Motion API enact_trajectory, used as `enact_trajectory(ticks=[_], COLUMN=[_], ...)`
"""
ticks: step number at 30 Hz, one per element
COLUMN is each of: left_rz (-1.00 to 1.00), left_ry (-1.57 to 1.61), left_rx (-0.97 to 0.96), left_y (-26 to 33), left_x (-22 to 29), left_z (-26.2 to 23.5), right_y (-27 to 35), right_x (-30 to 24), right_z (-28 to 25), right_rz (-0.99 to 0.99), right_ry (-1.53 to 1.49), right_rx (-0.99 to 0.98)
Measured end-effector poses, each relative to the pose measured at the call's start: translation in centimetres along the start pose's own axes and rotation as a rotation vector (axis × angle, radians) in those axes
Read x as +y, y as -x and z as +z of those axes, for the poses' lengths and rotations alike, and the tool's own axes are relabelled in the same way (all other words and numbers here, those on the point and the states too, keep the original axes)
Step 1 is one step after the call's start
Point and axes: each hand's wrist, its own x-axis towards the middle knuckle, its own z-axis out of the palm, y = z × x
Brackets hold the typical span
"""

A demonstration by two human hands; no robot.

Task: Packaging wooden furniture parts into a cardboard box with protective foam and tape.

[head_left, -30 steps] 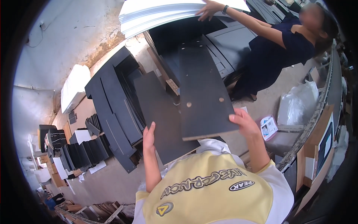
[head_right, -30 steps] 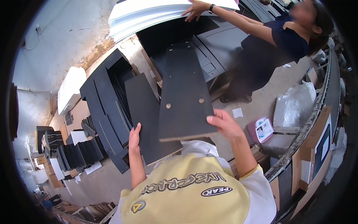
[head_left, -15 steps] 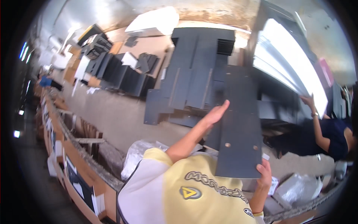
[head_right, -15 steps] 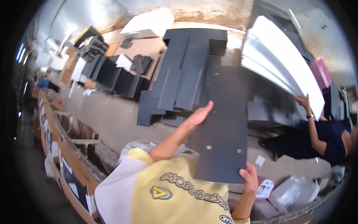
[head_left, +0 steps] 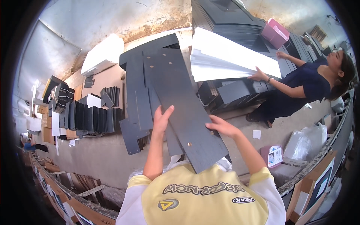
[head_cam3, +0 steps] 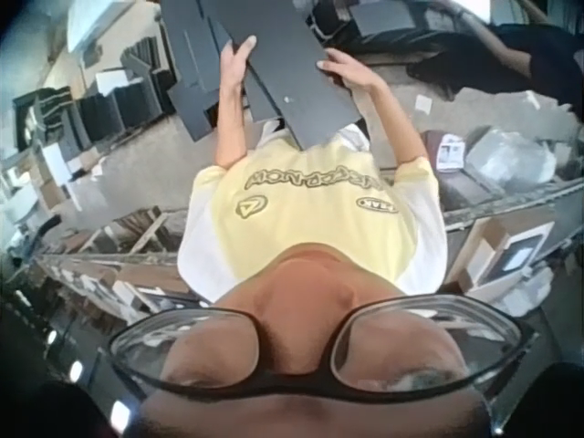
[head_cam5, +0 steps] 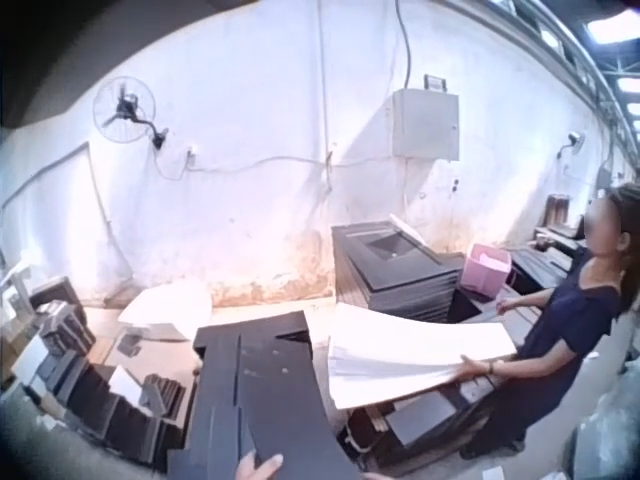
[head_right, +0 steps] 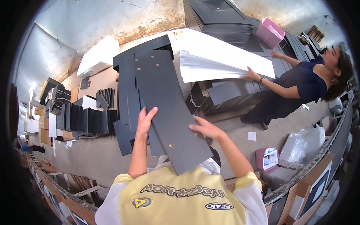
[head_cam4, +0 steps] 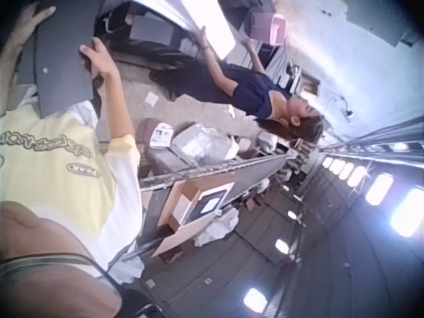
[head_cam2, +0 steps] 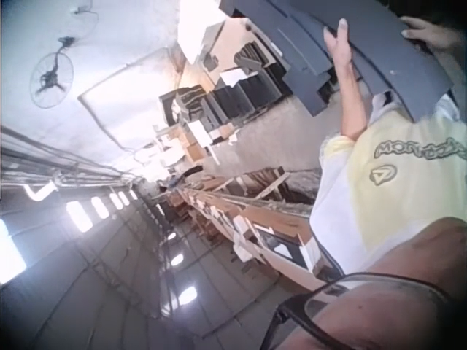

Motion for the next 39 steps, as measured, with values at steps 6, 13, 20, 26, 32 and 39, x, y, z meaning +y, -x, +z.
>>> enact_trajectory(ticks=[6, 13, 20, 26, 32, 39], left_rz=[0.264, 0.331, 0.262, 0.118, 0.323, 0.499], left_ry=[-0.176, -0.127, -0.128, 0.08, 0.076, 0.121], left_rx=[0.142, 0.222, 0.25, 0.067, 0.169, 0.191], left_y=[1.6, 4.5, 9.6, 7.6, 1.3, -1.4], left_x=[5.0, 6.5, 2.8, 4.6, 8.5, 9.3], left_z=[1.4, 5.8, 10.1, 7.8, 8.5, 7.3], right_y=[-9.4, -10.7, -5.9, -3.3, -2.1, -5.8], right_x=[-6.6, -11.8, -11.5, -13.4, -15.7, -16.4], right_z=[1.4, 1.0, -2.1, -1.8, -0.6, -2.6], right_rz=[-0.085, -0.182, -0.349, -0.551, -0.398, -0.595], right_ry=[-0.287, -0.164, -0.154, 0.046, 0.216, 0.098], right_rx=[-0.082, 0.064, -0.045, 0.179, 0.264, 0.041])
